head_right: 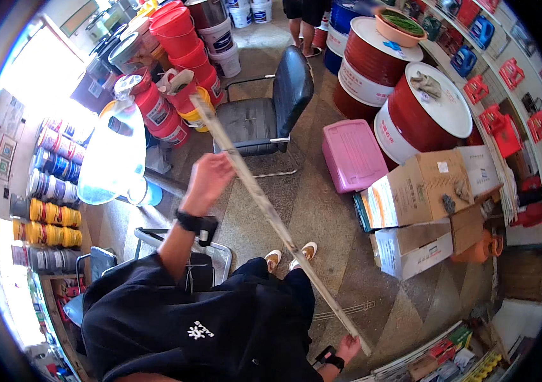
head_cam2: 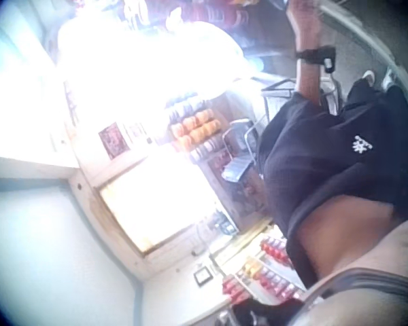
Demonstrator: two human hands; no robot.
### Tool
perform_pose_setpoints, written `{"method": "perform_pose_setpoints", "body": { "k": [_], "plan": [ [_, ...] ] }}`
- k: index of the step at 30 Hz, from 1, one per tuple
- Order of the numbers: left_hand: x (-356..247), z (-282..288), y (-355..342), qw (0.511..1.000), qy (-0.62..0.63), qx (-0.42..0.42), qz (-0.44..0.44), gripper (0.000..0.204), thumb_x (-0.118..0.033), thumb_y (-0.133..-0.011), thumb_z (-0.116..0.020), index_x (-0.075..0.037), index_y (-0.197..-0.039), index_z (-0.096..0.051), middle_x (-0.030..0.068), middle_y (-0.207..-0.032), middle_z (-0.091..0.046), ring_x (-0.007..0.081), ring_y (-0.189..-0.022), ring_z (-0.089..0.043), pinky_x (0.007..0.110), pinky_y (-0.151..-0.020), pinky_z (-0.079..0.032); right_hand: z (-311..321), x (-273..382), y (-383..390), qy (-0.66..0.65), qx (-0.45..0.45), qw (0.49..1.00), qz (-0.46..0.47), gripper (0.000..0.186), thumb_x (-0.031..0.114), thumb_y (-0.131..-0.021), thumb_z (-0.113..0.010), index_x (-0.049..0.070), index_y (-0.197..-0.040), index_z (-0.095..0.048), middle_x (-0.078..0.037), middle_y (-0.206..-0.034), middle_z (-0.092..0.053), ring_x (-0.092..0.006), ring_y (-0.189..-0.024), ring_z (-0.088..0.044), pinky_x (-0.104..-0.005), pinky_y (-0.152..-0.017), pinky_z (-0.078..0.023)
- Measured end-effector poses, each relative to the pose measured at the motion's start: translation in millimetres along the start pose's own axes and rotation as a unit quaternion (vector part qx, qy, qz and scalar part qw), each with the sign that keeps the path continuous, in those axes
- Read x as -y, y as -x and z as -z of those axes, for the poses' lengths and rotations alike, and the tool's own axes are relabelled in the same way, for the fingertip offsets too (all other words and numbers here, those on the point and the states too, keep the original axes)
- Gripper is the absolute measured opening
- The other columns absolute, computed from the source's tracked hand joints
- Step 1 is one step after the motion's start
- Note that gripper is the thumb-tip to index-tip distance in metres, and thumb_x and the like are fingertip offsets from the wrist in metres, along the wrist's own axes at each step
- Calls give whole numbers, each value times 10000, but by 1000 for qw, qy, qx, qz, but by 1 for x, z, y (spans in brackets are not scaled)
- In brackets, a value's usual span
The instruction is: The person picks up a metal shelf piece from the floor and fits it onto a display rack holding oil containers before walking to a sink to wash their hands.
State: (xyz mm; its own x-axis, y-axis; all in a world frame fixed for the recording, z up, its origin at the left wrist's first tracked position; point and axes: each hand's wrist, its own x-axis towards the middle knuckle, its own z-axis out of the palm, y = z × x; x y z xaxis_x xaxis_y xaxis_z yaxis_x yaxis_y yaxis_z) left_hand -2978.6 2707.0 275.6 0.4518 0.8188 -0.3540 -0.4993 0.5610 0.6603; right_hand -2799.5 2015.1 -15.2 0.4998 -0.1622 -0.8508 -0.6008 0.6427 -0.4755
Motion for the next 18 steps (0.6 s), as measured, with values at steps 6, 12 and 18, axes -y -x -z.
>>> {"method": "perform_pose_setpoints", "body": {
  "k": [6, 12, 18],
  "plan": [
    [-130, 36, 36, 973, -45, -67, -218, 160, -162, -907, -565, -12, -949, -601, 135, -992, -629, 271, -998, -597, 441, -949, -488, -221, -15, 16, 110, 160, 980, -42, 109, 122, -925, -605, 44, -849, -600, -73, -815, -647, -184, -763, -625, -320, -772, -545],
    [-249, 22, 133, 947, 7, -134, -290, 183, -192, -896, -571, -17, -946, -582, 114, -949, -622, 261, -975, -588, 419, -959, -465, -446, -52, 69, 185, 294, 936, -63, 81, 111, -915, -640, 37, -936, -612, -64, -860, -637, -183, -776, -618, -301, -733, -537],
    [-298, 5, 230, 909, 23, -252, -332, 264, -198, -884, -603, 35, -982, -523, 151, -991, -591, 278, -983, -573, 424, -974, -461, -654, -73, 194, 195, 515, 834, -43, 172, 109, -950, -573, -7, -1077, -593, -95, -1032, -643, -199, -987, -611, -344, -942, -502]
  ]
}}
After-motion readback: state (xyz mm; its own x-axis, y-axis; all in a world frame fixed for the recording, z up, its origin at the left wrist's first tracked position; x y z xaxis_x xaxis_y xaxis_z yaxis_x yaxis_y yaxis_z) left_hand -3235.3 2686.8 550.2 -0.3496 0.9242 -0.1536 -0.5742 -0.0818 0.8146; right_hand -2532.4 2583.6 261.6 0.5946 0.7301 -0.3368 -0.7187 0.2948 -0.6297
